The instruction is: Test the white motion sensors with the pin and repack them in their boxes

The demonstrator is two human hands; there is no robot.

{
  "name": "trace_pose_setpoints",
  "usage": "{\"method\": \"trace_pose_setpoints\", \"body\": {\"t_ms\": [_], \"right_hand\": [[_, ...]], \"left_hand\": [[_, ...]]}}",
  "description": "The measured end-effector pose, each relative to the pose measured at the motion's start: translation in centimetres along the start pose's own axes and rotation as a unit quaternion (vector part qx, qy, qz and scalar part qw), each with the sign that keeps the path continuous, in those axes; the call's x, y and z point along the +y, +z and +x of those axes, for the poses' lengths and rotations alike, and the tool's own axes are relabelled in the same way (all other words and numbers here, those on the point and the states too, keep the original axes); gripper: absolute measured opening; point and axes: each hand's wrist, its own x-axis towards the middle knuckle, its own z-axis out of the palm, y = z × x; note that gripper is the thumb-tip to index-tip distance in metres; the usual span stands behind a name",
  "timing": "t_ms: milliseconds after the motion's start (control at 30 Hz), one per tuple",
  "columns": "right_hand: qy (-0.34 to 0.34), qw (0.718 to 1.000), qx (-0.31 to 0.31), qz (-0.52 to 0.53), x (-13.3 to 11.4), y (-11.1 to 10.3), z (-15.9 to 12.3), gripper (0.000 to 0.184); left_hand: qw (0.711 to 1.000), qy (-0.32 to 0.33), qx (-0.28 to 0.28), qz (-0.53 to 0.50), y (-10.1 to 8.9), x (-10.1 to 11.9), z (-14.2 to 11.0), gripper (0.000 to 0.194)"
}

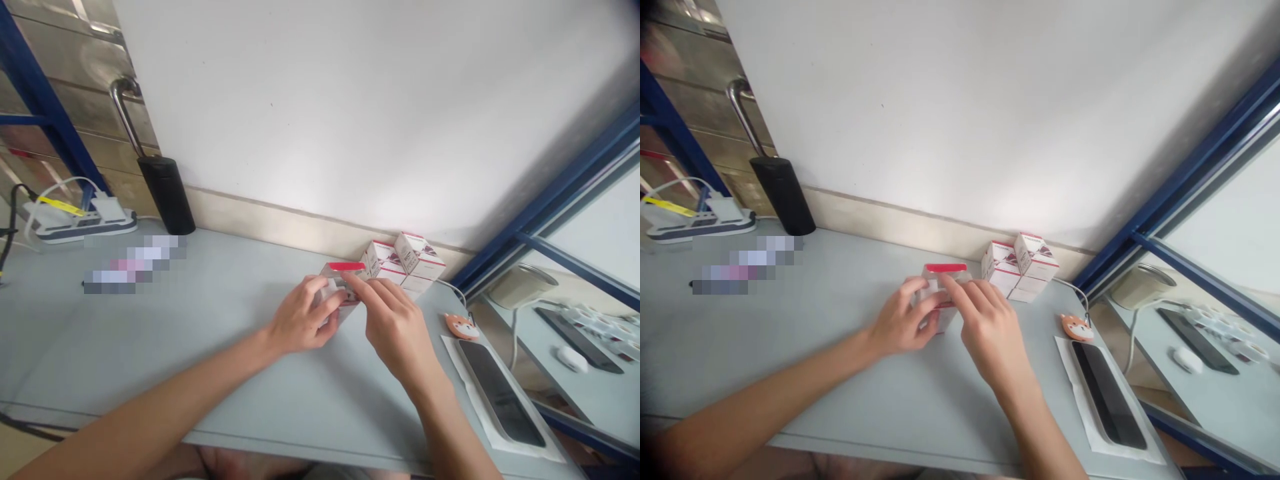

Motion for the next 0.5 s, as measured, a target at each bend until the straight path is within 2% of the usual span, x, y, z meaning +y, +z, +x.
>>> {"method": "trace_pose_setpoints", "body": {"t_ms": [100, 200, 500], "right_hand": [[-0.018, 1.000, -0.003, 0.021, 0.0, 0.2, 0.2, 0.066], [-0.011, 0.998, 0.019, 0.056, 0.0, 0.7, 0.4, 0.067], [0.036, 0.974, 0.195, 0.113, 0.1, 1.8, 0.6, 0.048]], "left_hand": [[1.000, -0.004, 0.002, -0.003, 0.0, 0.0, 0.0, 0.055], [1.000, -0.011, 0.005, -0.002, -0.1, -0.2, 0.0, 0.054], [0.999, -0.031, -0.011, -0.007, -0.4, -0.3, -0.2, 0.049]]}}
